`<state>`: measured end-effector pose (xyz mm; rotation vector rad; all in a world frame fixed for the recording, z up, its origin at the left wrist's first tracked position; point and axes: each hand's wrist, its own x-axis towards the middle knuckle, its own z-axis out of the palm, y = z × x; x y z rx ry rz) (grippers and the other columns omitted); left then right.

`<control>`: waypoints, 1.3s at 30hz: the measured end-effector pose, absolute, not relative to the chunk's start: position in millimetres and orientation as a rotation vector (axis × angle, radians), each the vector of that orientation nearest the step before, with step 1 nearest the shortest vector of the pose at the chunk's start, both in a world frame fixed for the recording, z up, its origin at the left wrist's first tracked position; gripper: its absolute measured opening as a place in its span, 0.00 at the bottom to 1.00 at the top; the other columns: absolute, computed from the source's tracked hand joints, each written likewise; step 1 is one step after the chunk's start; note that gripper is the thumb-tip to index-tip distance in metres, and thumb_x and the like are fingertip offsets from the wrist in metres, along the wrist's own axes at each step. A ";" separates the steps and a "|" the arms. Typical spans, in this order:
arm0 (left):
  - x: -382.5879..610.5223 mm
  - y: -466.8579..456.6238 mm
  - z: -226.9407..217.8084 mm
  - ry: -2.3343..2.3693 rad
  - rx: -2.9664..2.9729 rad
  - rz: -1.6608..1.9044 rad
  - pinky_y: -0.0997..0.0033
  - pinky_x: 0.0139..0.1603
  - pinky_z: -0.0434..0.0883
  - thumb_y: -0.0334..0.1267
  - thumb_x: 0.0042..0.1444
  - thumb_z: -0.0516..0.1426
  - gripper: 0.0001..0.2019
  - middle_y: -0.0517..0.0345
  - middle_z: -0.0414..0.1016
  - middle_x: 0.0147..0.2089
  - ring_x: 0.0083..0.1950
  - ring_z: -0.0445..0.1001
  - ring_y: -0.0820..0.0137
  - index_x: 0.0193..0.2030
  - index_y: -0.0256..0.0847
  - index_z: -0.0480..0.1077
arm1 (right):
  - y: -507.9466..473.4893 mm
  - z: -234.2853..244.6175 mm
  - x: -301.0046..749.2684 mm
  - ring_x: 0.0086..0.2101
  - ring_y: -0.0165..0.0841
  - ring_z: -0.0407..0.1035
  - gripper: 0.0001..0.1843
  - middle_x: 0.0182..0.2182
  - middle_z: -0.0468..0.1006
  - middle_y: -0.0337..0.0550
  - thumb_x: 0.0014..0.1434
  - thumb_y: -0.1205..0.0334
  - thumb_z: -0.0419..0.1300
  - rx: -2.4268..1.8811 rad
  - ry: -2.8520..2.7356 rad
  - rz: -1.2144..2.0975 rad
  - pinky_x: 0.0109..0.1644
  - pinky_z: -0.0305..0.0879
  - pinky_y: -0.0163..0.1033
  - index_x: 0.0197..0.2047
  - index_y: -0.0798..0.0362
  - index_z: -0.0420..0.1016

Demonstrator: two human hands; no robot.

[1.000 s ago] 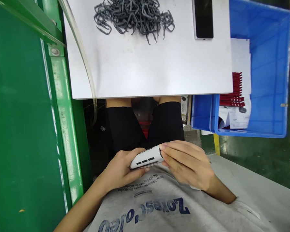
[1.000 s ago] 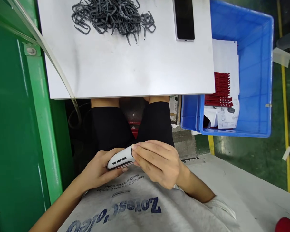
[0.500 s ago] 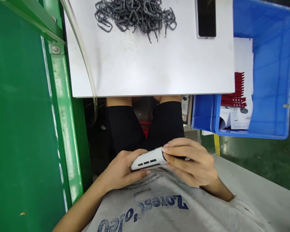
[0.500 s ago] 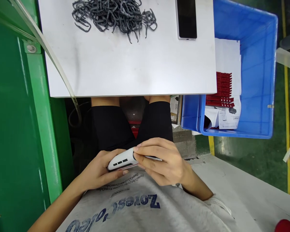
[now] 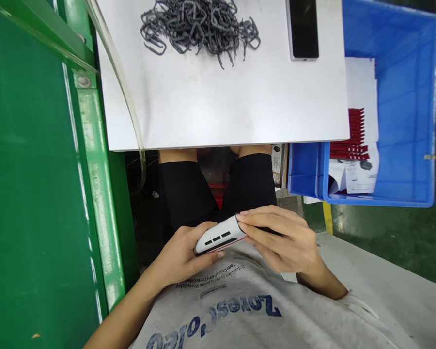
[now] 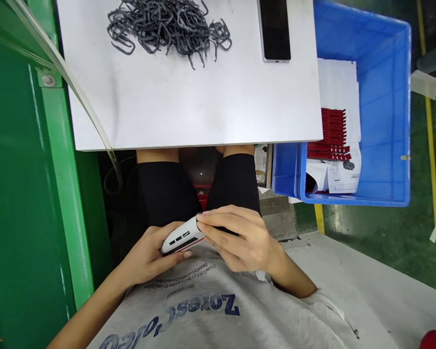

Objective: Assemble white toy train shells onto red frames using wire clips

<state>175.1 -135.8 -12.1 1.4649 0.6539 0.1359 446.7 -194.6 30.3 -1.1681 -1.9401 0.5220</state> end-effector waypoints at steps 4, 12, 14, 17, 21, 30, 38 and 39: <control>172.8 -137.3 -14.0 0.670 1.531 0.180 0.71 0.38 0.72 0.45 0.74 0.66 0.18 0.63 0.84 0.43 0.37 0.80 0.69 0.66 0.46 0.74 | -202.4 29.8 439.7 0.57 0.48 0.85 0.24 0.59 0.87 0.60 0.68 0.78 0.68 -1.222 -1.840 0.545 0.56 0.90 0.55 0.65 0.59 0.83; 168.2 -137.3 -16.9 0.689 1.624 0.200 0.73 0.35 0.72 0.44 0.74 0.66 0.18 0.63 0.85 0.42 0.34 0.80 0.70 0.66 0.47 0.73 | -200.1 23.8 437.2 0.55 0.46 0.85 0.22 0.61 0.87 0.58 0.75 0.73 0.65 -1.180 -1.651 0.717 0.53 0.89 0.54 0.68 0.50 0.84; 168.0 -138.1 -17.1 0.691 1.626 0.210 0.74 0.34 0.71 0.43 0.74 0.67 0.19 0.63 0.85 0.42 0.35 0.81 0.70 0.66 0.47 0.73 | -199.9 24.8 434.1 0.53 0.45 0.85 0.21 0.59 0.87 0.57 0.74 0.74 0.66 -1.211 -1.615 0.676 0.51 0.89 0.53 0.66 0.50 0.86; 166.7 -138.8 -17.6 0.701 1.647 0.224 0.74 0.34 0.72 0.43 0.74 0.66 0.19 0.63 0.85 0.43 0.36 0.82 0.70 0.67 0.47 0.72 | -200.6 27.2 429.6 0.53 0.45 0.84 0.22 0.57 0.88 0.57 0.72 0.77 0.67 -1.241 -1.636 0.599 0.52 0.88 0.54 0.64 0.53 0.86; 165.8 -137.3 -16.5 0.700 1.646 0.243 0.73 0.34 0.73 0.44 0.74 0.66 0.18 0.62 0.85 0.41 0.34 0.81 0.70 0.66 0.46 0.73 | -200.1 31.4 430.5 0.55 0.47 0.84 0.23 0.58 0.88 0.57 0.73 0.74 0.66 -1.249 -1.733 0.596 0.53 0.90 0.58 0.68 0.52 0.84; 167.7 -141.9 -17.7 0.669 1.651 0.238 0.73 0.32 0.72 0.43 0.73 0.65 0.19 0.63 0.85 0.40 0.31 0.80 0.71 0.68 0.46 0.73 | -200.6 36.9 441.5 0.61 0.47 0.83 0.23 0.60 0.89 0.58 0.73 0.72 0.66 -1.193 -2.003 0.444 0.61 0.89 0.56 0.69 0.62 0.81; 166.5 -138.5 -16.6 0.698 1.634 0.108 0.72 0.34 0.71 0.45 0.74 0.65 0.18 0.64 0.84 0.39 0.32 0.79 0.70 0.66 0.46 0.73 | -203.2 30.2 444.3 0.57 0.45 0.86 0.13 0.56 0.90 0.60 0.73 0.71 0.69 -1.195 -2.238 0.143 0.62 0.90 0.49 0.58 0.68 0.85; 166.8 -137.8 -15.4 0.693 1.617 0.105 0.72 0.34 0.71 0.45 0.74 0.65 0.18 0.64 0.83 0.39 0.32 0.79 0.70 0.66 0.46 0.73 | -204.2 27.6 443.5 0.58 0.46 0.86 0.15 0.57 0.89 0.61 0.72 0.72 0.70 -1.185 -2.212 0.151 0.61 0.90 0.49 0.60 0.68 0.84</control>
